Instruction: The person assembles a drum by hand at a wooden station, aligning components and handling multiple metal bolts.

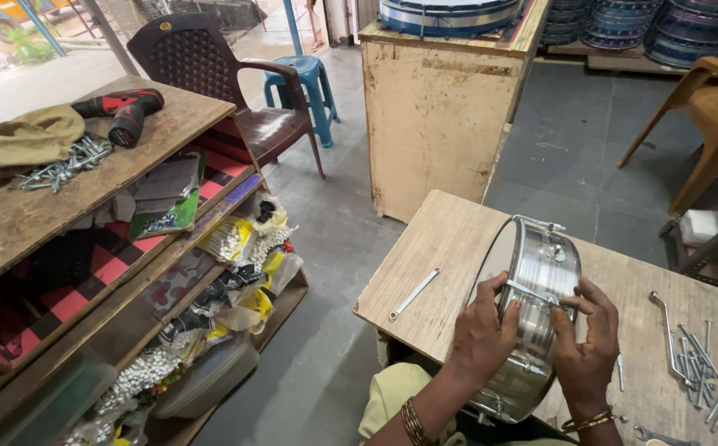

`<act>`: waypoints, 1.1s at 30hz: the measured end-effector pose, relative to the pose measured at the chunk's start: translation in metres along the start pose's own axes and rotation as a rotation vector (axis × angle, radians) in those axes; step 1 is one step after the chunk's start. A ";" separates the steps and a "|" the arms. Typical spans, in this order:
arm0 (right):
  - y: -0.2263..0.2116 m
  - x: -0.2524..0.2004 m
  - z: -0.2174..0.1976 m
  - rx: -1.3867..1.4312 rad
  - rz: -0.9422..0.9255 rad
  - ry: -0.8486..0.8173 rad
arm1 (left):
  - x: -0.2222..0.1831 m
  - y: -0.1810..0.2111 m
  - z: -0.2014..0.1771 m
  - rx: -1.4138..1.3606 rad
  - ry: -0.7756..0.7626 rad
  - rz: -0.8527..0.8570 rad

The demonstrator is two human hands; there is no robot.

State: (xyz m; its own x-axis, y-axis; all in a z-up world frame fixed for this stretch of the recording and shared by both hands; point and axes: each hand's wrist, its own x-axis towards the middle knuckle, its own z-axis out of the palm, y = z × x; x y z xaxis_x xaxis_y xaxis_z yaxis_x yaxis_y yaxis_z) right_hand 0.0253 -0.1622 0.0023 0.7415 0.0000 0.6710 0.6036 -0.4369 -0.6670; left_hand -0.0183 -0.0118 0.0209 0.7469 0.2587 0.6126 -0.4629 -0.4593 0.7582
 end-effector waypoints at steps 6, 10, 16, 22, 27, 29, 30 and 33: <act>0.004 0.000 0.003 -0.023 0.055 -0.003 | 0.002 0.004 -0.004 -0.028 -0.017 -0.049; 0.004 0.001 0.003 -0.038 0.047 -0.005 | 0.005 0.005 -0.007 -0.046 -0.110 -0.187; 0.004 0.002 0.005 -0.040 0.045 -0.009 | 0.004 0.002 -0.007 -0.024 -0.010 0.008; 0.002 0.004 0.003 -0.033 0.039 0.001 | 0.003 0.001 -0.006 -0.025 -0.051 -0.058; -0.003 0.000 0.002 -0.078 -0.040 -0.002 | 0.003 0.001 -0.004 0.012 -0.062 -0.081; 0.000 0.002 0.002 -0.067 -0.020 -0.009 | 0.002 0.001 -0.003 0.015 -0.078 -0.103; 0.001 0.003 0.002 -0.062 -0.011 -0.011 | 0.002 0.000 -0.002 0.014 -0.061 -0.072; 0.004 0.003 0.003 -0.061 0.014 -0.014 | 0.003 -0.002 -0.001 0.008 -0.049 -0.051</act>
State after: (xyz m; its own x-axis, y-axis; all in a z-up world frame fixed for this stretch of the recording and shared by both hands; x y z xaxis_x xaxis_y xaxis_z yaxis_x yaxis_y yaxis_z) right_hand 0.0305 -0.1614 0.0008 0.7542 0.0062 0.6566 0.5742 -0.4913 -0.6549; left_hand -0.0161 -0.0095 0.0214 0.7919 0.2400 0.5615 -0.4202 -0.4531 0.7862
